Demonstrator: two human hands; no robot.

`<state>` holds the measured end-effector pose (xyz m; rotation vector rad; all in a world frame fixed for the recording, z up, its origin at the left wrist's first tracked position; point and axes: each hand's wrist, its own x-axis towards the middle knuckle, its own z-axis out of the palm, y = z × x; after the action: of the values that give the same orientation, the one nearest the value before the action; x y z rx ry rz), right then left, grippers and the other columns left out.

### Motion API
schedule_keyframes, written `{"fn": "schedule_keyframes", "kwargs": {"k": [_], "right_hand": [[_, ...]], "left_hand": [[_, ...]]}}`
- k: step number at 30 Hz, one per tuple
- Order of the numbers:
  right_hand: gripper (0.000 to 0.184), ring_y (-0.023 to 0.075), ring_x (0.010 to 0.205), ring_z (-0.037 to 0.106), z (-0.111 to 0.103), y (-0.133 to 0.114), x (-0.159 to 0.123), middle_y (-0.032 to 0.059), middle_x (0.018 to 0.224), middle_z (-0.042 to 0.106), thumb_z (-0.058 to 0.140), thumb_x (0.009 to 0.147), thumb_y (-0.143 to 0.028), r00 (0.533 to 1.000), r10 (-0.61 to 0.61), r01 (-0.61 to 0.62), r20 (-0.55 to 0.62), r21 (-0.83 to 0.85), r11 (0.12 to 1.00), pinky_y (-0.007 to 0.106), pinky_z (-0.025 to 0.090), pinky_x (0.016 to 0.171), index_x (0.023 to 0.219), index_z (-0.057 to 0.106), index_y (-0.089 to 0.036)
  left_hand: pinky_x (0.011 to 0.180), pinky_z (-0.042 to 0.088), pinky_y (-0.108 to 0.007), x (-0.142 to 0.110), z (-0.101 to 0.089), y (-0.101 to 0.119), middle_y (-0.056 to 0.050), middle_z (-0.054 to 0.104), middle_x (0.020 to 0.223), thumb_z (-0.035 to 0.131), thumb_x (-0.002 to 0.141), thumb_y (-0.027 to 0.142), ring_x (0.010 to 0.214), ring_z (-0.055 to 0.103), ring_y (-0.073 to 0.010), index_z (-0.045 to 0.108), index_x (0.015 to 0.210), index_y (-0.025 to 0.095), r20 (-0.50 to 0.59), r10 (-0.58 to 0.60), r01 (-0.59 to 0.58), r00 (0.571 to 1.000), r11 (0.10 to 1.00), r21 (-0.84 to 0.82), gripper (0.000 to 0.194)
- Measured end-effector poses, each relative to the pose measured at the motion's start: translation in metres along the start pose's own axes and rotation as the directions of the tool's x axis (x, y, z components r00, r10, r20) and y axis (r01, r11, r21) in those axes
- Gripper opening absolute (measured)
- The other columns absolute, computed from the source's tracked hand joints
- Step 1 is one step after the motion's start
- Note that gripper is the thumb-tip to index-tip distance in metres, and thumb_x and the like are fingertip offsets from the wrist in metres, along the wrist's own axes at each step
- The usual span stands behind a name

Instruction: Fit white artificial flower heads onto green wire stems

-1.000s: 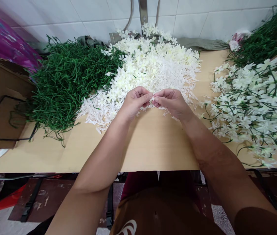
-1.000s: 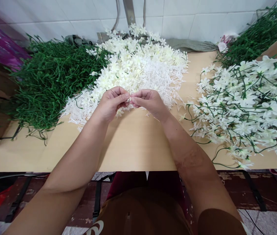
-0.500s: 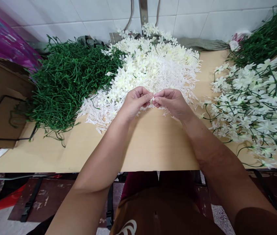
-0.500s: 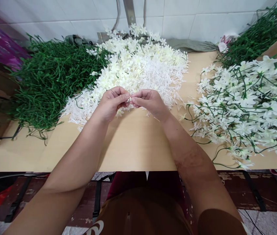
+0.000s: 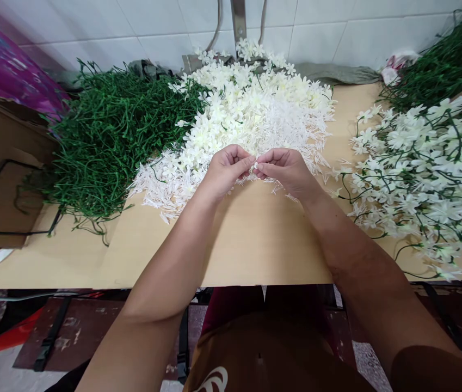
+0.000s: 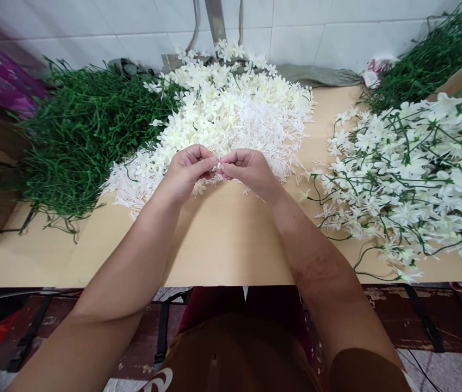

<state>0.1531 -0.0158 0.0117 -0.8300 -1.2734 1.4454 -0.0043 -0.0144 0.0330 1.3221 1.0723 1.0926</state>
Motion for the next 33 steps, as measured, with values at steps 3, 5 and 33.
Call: {"fn": "schedule_keyframes", "kwargs": {"k": [3,5,33], "right_hand": [[0.012,0.0082,0.06,0.061,0.0,0.0,0.0,-0.0018,0.062,0.067,0.073,0.062,-0.021,1.0,0.0,0.0,-0.017,0.0,1.0,0.023,0.05,0.061,0.07,0.066,-0.016],[0.011,0.008,0.059,0.06,0.001,0.0,0.001,-0.0016,0.062,0.067,0.073,0.062,-0.02,0.999,-0.002,0.002,-0.04,-0.009,1.0,0.023,0.05,0.06,0.069,0.066,-0.015],[0.008,0.0069,0.052,0.044,0.016,-0.001,-0.004,-0.003,0.059,0.056,0.058,0.064,-0.013,0.968,-0.22,0.147,-0.123,-0.433,0.889,0.025,0.038,0.052,0.061,0.055,-0.019]], "left_hand": [[0.049,0.036,-0.022,0.0,0.0,0.0,0.003,0.057,0.054,0.078,0.068,0.026,0.048,0.047,-0.0067,0.055,0.064,0.016,0.001,-0.001,0.001,1.0,1.0,0.008,0.025],[0.05,0.036,-0.021,-0.001,0.0,0.001,0.002,0.058,0.055,0.08,0.067,0.032,0.049,0.049,-0.0068,0.056,0.064,0.016,0.011,0.01,-0.01,1.0,1.0,0.009,0.029],[0.056,0.029,-0.028,0.01,-0.024,-0.008,0.005,0.043,0.058,0.066,0.078,0.031,0.057,0.041,-0.0082,0.047,0.063,0.02,-0.309,0.309,-0.22,0.899,0.931,0.292,0.027]]}}
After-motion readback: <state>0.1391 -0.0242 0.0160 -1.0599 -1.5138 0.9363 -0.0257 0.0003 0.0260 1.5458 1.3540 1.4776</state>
